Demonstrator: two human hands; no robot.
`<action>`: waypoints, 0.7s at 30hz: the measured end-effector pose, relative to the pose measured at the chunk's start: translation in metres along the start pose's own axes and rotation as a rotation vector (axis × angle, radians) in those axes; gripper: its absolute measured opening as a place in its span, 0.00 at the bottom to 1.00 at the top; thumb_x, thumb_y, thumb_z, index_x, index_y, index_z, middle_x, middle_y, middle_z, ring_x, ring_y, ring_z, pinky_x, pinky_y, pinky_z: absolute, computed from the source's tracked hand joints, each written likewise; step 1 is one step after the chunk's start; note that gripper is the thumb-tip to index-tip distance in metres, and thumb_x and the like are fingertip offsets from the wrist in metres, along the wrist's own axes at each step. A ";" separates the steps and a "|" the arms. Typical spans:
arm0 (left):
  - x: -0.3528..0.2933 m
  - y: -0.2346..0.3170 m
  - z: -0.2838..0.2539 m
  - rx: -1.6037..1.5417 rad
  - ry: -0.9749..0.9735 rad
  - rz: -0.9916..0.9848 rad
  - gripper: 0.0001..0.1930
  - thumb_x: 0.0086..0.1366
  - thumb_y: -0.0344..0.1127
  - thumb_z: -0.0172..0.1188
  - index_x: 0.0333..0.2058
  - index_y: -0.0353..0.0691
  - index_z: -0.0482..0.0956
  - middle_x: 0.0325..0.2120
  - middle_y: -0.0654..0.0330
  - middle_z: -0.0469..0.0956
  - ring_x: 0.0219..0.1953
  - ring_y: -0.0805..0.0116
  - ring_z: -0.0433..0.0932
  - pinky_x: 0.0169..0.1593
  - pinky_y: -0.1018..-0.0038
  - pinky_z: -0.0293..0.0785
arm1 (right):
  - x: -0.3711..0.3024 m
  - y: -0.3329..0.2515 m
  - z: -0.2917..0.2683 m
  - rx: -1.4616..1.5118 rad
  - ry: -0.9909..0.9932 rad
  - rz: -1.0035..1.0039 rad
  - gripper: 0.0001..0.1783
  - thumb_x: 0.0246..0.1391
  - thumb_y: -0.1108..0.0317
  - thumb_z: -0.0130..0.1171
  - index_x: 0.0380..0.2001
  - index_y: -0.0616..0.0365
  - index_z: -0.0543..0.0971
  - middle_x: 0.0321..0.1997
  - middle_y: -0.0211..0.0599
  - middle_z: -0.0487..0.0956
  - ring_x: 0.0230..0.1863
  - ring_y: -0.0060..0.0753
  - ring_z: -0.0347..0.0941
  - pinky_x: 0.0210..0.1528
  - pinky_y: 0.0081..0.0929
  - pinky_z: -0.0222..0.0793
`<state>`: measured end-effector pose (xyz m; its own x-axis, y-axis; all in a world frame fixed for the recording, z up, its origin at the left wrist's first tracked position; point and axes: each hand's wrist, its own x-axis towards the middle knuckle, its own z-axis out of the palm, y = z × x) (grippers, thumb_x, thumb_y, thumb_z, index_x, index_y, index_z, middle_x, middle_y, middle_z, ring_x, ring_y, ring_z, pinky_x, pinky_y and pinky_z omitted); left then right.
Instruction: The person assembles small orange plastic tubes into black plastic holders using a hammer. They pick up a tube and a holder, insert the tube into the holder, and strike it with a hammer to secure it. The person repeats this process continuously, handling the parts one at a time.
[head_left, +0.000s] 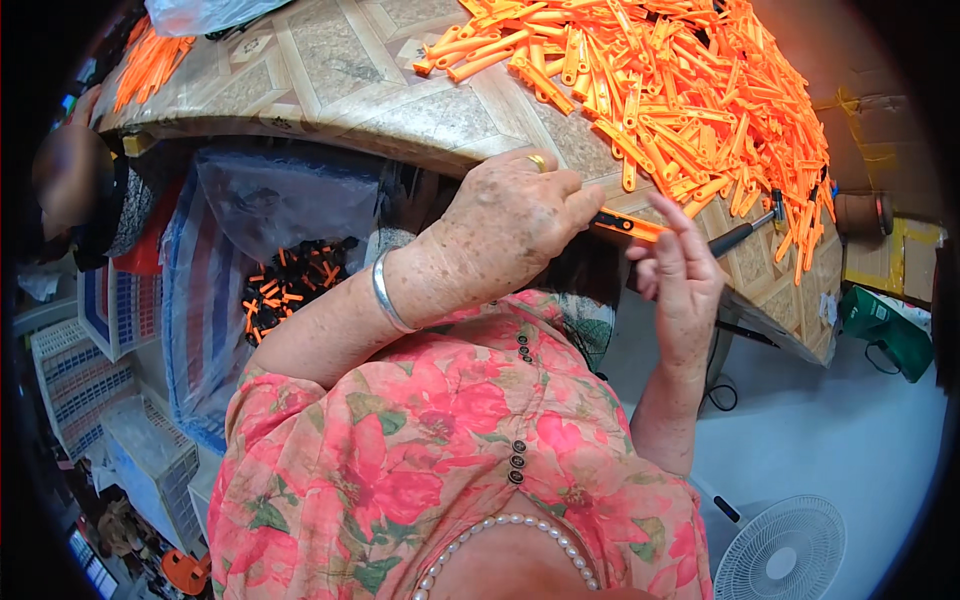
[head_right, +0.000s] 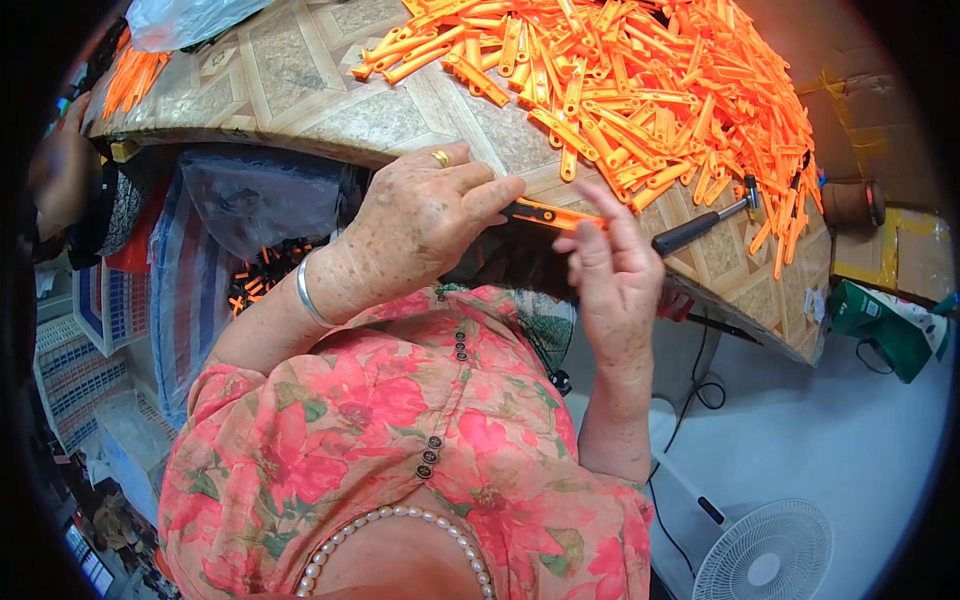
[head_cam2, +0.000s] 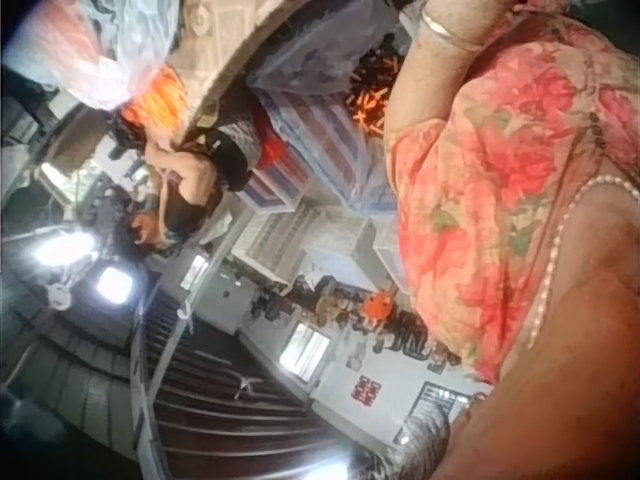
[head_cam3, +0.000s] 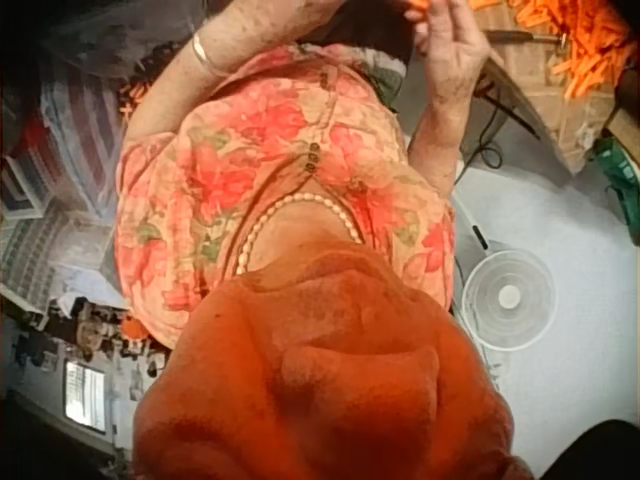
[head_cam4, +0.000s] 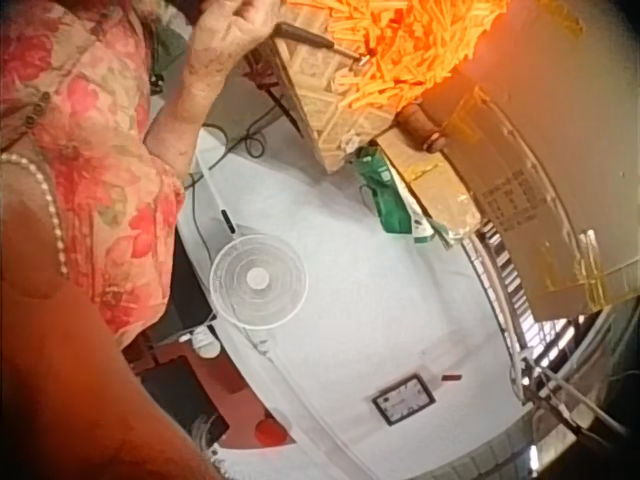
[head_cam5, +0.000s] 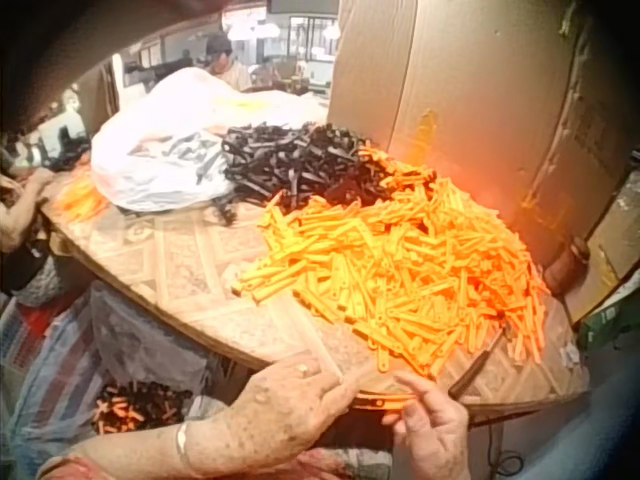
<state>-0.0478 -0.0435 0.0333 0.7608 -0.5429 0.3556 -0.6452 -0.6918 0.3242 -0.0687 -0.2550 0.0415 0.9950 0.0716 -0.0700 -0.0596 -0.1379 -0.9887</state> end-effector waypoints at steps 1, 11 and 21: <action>0.003 -0.002 0.001 -0.003 0.106 0.037 0.16 0.51 0.31 0.64 0.42 0.39 0.77 0.32 0.57 0.78 0.40 0.57 0.78 0.46 0.62 0.74 | 0.000 0.000 0.007 0.031 -0.028 -0.016 0.14 0.65 0.67 0.52 0.50 0.61 0.76 0.28 0.32 0.78 0.22 0.09 0.64 0.24 0.09 0.61; -0.018 -0.014 -0.003 -0.627 0.331 -0.352 0.13 0.56 0.34 0.69 0.37 0.35 0.79 0.35 0.56 0.81 0.34 0.66 0.82 0.36 0.75 0.76 | 0.032 0.015 0.042 0.433 0.056 -0.154 0.11 0.65 0.71 0.50 0.46 0.65 0.76 0.30 0.38 0.80 0.22 0.14 0.67 0.23 0.14 0.65; -0.035 -0.039 0.006 -1.715 0.586 -0.754 0.15 0.68 0.34 0.54 0.50 0.34 0.75 0.39 0.56 0.80 0.38 0.71 0.81 0.41 0.76 0.80 | 0.050 0.005 0.080 0.110 -0.229 -0.138 0.08 0.62 0.71 0.55 0.41 0.61 0.80 0.29 0.29 0.77 0.23 0.12 0.66 0.26 0.12 0.63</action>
<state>-0.0490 -0.0009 0.0029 0.9867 0.0399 -0.1574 0.0954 0.6419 0.7608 -0.0255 -0.1731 0.0224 0.9510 0.3051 0.0506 0.0545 -0.0042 -0.9985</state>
